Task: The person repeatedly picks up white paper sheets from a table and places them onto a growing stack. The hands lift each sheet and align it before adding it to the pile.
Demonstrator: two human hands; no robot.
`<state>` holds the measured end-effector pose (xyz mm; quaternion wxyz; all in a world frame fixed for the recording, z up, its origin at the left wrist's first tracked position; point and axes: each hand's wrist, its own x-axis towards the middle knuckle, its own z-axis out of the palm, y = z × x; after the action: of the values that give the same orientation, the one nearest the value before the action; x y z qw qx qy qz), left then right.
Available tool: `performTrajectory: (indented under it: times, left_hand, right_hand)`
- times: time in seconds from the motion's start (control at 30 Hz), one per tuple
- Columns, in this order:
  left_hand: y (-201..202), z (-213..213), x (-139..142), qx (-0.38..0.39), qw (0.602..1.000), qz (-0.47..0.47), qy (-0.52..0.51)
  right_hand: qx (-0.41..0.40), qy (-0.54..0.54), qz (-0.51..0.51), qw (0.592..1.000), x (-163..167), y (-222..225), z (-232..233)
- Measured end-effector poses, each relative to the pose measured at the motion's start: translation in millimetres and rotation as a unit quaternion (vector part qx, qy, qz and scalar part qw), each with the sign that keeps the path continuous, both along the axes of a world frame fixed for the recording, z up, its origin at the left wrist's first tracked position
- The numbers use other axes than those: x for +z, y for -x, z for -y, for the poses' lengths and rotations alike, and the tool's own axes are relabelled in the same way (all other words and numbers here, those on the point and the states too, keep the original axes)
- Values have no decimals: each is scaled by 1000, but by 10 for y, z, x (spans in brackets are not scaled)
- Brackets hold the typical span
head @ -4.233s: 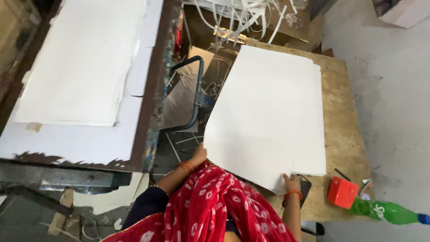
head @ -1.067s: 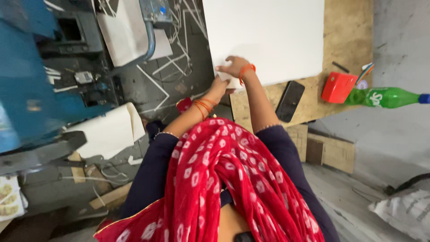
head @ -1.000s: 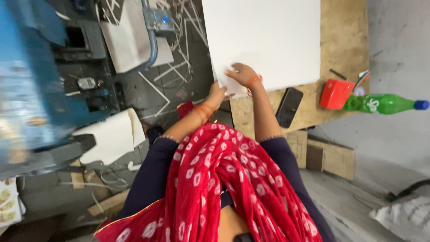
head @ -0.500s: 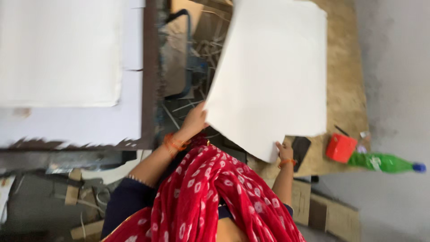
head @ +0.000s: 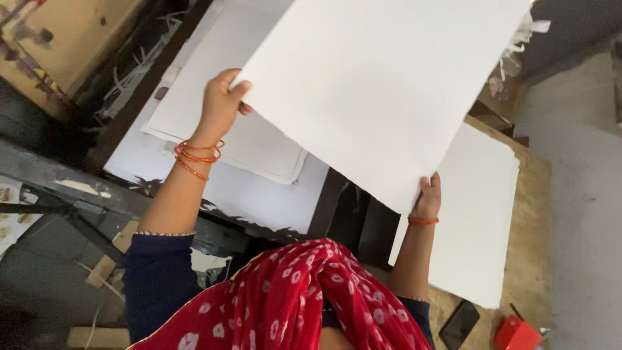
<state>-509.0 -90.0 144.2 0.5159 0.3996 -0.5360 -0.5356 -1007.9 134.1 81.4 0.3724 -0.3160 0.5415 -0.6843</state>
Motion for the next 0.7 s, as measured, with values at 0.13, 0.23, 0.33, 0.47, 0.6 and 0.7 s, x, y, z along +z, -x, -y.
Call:
performTrajectory:
  times: [0.13,0.23,0.33,0.47,0.6,0.7]
  left_hand:
    - [-781,645,-888,168,986,11,7]
    - [-1151,778,-1559,319,895,301,81]
    - [-1433,632,-2071,335,854,390,-78]
    - [-1715,418,-2438,322,846,361,-225]
    - [-1827,344,-2341,397,843,280,-232]
    - [-2057,388,-2171,423,804,341,-242]
  right_hand:
    - [81,-25,-17,996,-111,-553,1160]
    - [85,-150,-46,984,-449,-998,1667]
    - [104,-254,-140,951,-759,-1333,1698]
    - [164,-277,-134,937,-938,-1581,1540]
    - [188,-332,-131,915,-738,-1555,1422]
    - [174,-192,-122,958,-463,-1304,1252]
